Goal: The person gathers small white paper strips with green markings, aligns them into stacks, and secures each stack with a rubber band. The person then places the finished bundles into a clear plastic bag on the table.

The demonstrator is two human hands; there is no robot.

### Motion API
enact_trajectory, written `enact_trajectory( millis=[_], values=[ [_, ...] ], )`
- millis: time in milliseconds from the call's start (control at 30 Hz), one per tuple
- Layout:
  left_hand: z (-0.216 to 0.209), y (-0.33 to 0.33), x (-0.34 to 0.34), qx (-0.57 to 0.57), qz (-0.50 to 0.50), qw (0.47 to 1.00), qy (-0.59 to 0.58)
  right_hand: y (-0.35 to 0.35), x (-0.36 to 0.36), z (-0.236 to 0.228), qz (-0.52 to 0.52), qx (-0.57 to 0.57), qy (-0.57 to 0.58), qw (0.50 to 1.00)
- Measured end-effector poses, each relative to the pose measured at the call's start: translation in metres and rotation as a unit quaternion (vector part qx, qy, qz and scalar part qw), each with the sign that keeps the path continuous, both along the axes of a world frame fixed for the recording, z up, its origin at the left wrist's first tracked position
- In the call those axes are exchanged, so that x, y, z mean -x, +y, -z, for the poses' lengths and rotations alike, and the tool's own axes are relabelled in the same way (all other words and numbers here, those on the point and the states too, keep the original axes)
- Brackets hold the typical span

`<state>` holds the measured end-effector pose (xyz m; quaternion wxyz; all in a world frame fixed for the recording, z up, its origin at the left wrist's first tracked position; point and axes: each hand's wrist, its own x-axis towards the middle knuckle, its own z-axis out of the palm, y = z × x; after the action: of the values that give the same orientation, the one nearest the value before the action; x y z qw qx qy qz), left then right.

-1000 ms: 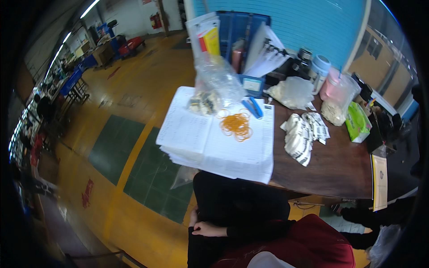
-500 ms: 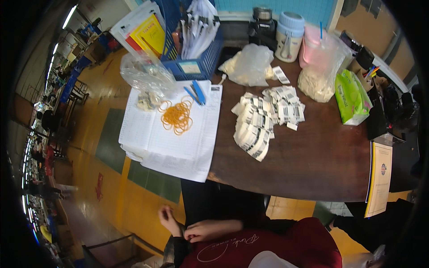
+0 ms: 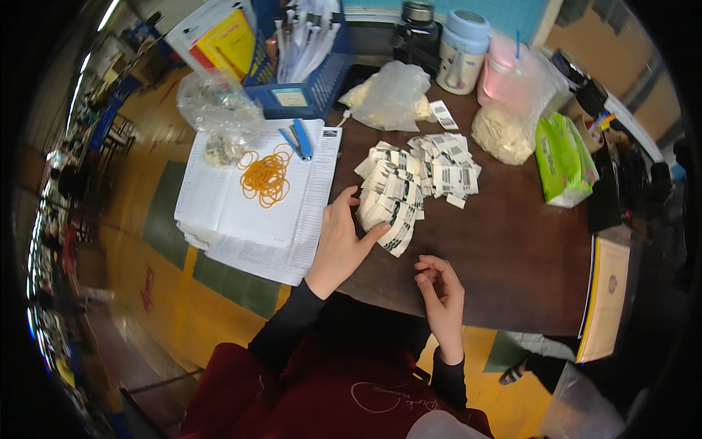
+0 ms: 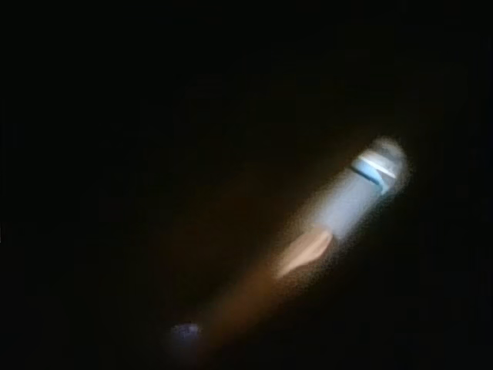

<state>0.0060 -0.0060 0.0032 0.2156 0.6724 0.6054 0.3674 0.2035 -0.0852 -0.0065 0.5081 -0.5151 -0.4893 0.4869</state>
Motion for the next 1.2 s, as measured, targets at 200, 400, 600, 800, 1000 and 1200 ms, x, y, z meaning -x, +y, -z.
enact_trajectory(
  millis=[200, 400, 600, 800, 1000, 1200],
  values=[
    [0.014, 0.006, 0.000, 0.001, 0.005, 1.000, -0.003, -0.006, 0.007, -0.011, 0.056, -0.040, -0.094, 0.993],
    [0.014, -0.002, 0.008, -0.034, 0.055, 0.997, -0.050, 0.035, 0.025, -0.015, 0.061, -0.096, -0.300, 0.947],
    [0.013, -0.007, 0.019, -0.001, 0.102, 0.988, -0.118, 0.046, 0.037, -0.013, 0.028, -0.070, -0.269, 0.960],
    [0.009, -0.010, 0.028, 0.010, 0.166, 0.983, -0.080, 0.035, 0.035, -0.015, -0.019, -0.072, -0.308, 0.949],
    [0.012, -0.007, 0.030, 0.023, 0.194, 0.976, -0.093, 0.031, 0.032, -0.012, -0.022, -0.084, -0.281, 0.956],
    [0.013, -0.010, 0.033, 0.022, 0.206, 0.972, -0.111, 0.028, 0.026, -0.018, -0.016, -0.136, -0.341, 0.930]
  ],
)
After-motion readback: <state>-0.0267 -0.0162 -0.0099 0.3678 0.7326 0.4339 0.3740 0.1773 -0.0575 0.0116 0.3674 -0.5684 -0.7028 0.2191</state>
